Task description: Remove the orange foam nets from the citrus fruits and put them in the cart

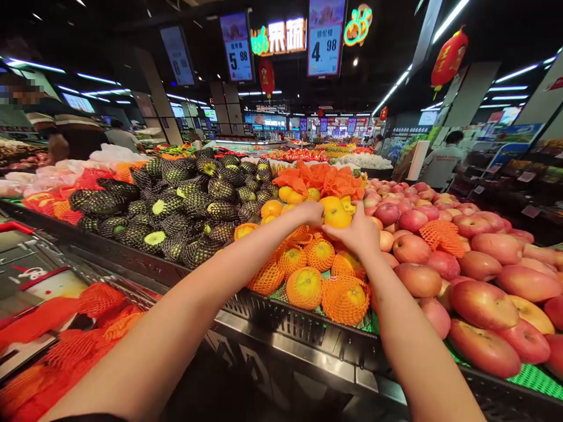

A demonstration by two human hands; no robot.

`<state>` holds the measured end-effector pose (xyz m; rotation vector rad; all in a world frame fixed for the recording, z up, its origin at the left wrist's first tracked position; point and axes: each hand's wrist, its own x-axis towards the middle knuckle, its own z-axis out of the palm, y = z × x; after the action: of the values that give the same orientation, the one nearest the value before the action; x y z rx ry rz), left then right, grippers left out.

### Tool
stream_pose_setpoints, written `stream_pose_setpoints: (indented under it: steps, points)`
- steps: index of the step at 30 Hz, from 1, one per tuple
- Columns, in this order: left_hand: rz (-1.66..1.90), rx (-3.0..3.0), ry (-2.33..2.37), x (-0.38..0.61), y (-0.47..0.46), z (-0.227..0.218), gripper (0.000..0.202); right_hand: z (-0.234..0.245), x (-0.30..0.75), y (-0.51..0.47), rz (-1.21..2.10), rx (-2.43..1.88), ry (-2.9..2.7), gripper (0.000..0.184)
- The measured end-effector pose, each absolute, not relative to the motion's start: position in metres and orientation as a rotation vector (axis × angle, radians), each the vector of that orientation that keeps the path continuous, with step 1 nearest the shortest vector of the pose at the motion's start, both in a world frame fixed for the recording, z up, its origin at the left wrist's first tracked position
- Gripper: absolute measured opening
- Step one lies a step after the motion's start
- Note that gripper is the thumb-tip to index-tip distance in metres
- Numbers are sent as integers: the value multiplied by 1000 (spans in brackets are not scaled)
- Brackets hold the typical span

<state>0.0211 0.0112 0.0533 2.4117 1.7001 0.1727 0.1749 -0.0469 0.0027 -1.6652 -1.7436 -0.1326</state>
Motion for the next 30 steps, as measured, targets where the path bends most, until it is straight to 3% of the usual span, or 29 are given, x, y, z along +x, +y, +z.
stream_pose_setpoints:
  steps: [2, 7, 10, 17, 21, 25, 30]
  points:
    - [376, 2401, 1759, 19, 4, 43, 41, 5, 174, -48, -144, -1680, -1644, 97]
    - [1605, 1948, 1527, -21, 9, 39, 18, 9, 177, -46, -99, -1673, -1510, 91]
    - [1827, 1649, 1324, -45, 21, 31, 19, 3, 178, -42, -41, -1661, -1619, 81]
    - [1830, 1658, 996, -43, 27, 17, 9, -10, 175, -38, 173, -1404, -2010, 81]
    - [1645, 1789, 757, -27, 21, 17, 11, -11, 173, -32, 263, -1192, -1840, 77]
    - [1309, 1771, 555, -15, 17, 11, 19, -6, 169, -27, 642, -892, -1568, 76]
    - [1169, 1733, 518, -10, 17, 4, 28, -1, 160, -34, 649, -839, -1537, 56]
